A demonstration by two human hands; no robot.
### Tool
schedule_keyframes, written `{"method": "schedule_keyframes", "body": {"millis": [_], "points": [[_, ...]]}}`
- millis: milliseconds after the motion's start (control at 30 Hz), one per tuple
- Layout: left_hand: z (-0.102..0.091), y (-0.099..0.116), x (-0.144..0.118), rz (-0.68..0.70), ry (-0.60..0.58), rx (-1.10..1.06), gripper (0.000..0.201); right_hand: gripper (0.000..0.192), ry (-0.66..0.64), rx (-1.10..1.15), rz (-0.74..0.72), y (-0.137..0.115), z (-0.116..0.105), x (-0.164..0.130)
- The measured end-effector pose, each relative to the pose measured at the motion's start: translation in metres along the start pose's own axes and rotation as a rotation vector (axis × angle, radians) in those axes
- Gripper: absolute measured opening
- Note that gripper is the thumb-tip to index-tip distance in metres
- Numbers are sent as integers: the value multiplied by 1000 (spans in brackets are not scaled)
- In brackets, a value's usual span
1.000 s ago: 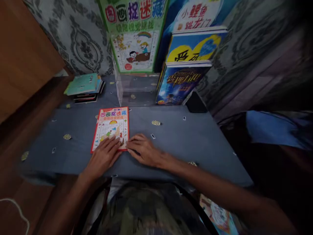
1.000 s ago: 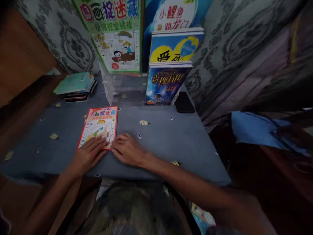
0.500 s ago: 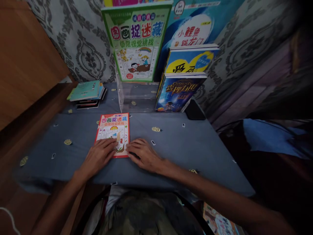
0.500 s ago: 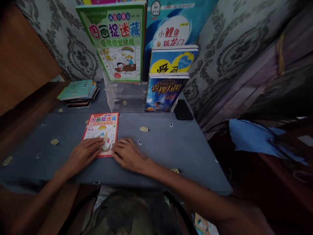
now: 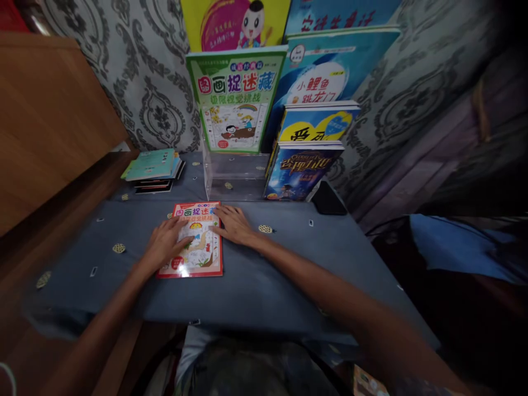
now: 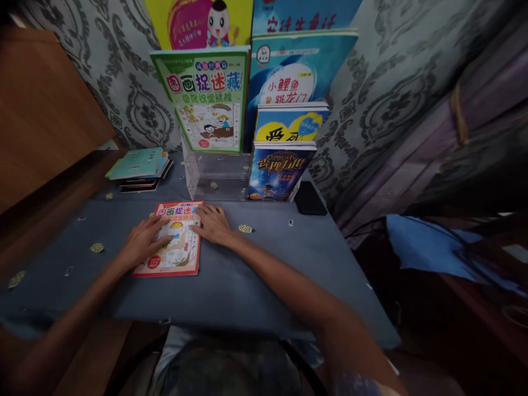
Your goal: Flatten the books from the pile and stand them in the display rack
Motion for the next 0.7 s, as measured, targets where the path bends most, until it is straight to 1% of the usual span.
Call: {"method": "schedule_keyframes", "body": {"millis": [100,200,333,433,500,533,633,700], "points": [[-3,-7,3,-86,26,25,54,66,-5,-17,38,4,1,11],[-6,-7,4,-142,40,32,55,72,-7,-21,50,5,4,13],[-6,-7,4,-173,73,-8,56,74,-2,-5,58,6,7,13],[-7,-15,4,-204,154,-92,55,72,16,10,61,6,6,11],[-10,-25,5,-224,262,-221,53,71,36,18,64,6,4,10],[-11,-30,5,-236,325,-320,51,70,45,20,68,6,3,9],[-11,-46,2,-296,515,-704,42,69,68,23,84,6,1,6],[-7,-57,-4,-392,617,-932,40,67,74,25,94,5,0,4]]}}
Point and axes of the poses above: each hand's wrist, its own x-axis towards the middle knuckle, its own z-axis out of the palm, y = z × x, the point moved 9 cm from there along x, towards the middle knuckle, and after that the axes turned 15 degrees about z, right-handed, at the moved point
